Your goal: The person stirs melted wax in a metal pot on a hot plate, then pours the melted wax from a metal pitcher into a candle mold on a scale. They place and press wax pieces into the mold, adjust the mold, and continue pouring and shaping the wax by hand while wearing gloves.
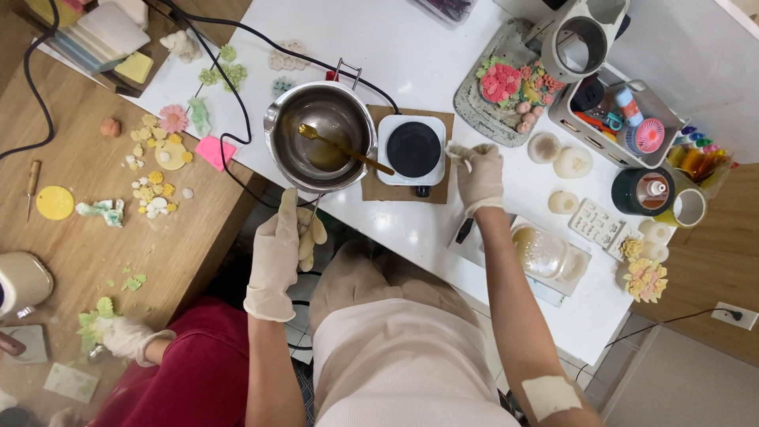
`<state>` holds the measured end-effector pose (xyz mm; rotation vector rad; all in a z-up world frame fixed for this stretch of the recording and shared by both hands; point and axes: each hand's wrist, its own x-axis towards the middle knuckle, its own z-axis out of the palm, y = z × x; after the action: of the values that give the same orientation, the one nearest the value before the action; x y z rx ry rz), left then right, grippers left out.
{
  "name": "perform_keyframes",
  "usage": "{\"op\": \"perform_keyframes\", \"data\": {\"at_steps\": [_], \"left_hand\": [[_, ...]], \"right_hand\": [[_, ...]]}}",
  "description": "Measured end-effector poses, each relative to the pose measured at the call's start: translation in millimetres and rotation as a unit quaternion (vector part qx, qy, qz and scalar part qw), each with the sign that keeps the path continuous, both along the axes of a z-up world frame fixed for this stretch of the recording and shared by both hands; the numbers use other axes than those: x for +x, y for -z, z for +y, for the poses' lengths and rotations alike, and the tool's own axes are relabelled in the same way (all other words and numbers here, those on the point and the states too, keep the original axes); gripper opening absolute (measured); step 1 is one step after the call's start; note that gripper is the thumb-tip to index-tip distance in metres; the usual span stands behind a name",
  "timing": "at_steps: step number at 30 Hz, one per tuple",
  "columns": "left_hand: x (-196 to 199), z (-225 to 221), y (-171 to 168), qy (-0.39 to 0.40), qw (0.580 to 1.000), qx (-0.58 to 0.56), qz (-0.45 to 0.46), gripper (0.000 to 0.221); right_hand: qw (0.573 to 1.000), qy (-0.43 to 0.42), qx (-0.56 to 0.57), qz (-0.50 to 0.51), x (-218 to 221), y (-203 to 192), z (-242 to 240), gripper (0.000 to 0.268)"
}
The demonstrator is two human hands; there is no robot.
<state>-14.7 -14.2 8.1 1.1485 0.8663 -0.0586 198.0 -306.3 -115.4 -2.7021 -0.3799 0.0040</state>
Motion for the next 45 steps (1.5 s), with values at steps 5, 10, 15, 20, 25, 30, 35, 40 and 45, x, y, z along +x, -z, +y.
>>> {"op": "perform_keyframes", "data": {"at_steps": [5, 10, 15, 20, 25, 30, 35, 40, 45], "left_hand": [[-7, 3, -3, -0.018, 1.0, -0.006, 0.012, 0.065], [-20, 4, -6, -0.048, 0.999, 0.002, 0.015, 0.064], [-28, 5, -13, -0.044, 0.999, 0.003, 0.017, 0.064], [-34, 7, -12, -0.064, 0.998, -0.007, 0.013, 0.064], [-33, 5, -10, -0.086, 0.996, -0.024, 0.021, 0.063], [-33, 6, -14, -0.079, 0.996, -0.005, 0.028, 0.063], [-33, 2, -11, -0.092, 0.995, -0.015, 0.02, 0.062], [-32, 1, -9, -0.099, 0.995, -0.028, 0.014, 0.057], [-33, 0, -7, -0.087, 0.996, -0.02, -0.004, 0.059]], "right_hand": [[0.991, -0.107, 0.063, 0.054, 69, 42, -6, 0.019], [0.978, -0.19, 0.054, 0.069, 106, 49, 11, 0.027], [0.947, -0.291, -0.021, 0.136, 150, 45, 48, 0.024], [0.906, -0.38, -0.099, 0.157, 157, 37, 105, 0.024], [0.868, -0.431, -0.179, 0.17, 139, 40, 148, 0.021], [0.858, -0.386, -0.285, 0.184, 147, 29, 150, 0.023], [0.846, -0.44, -0.264, 0.146, 138, 58, 152, 0.019], [0.825, -0.507, -0.235, 0.079, 125, 45, 156, 0.023], [0.82, -0.454, -0.344, 0.056, 139, 58, 155, 0.021]]}}
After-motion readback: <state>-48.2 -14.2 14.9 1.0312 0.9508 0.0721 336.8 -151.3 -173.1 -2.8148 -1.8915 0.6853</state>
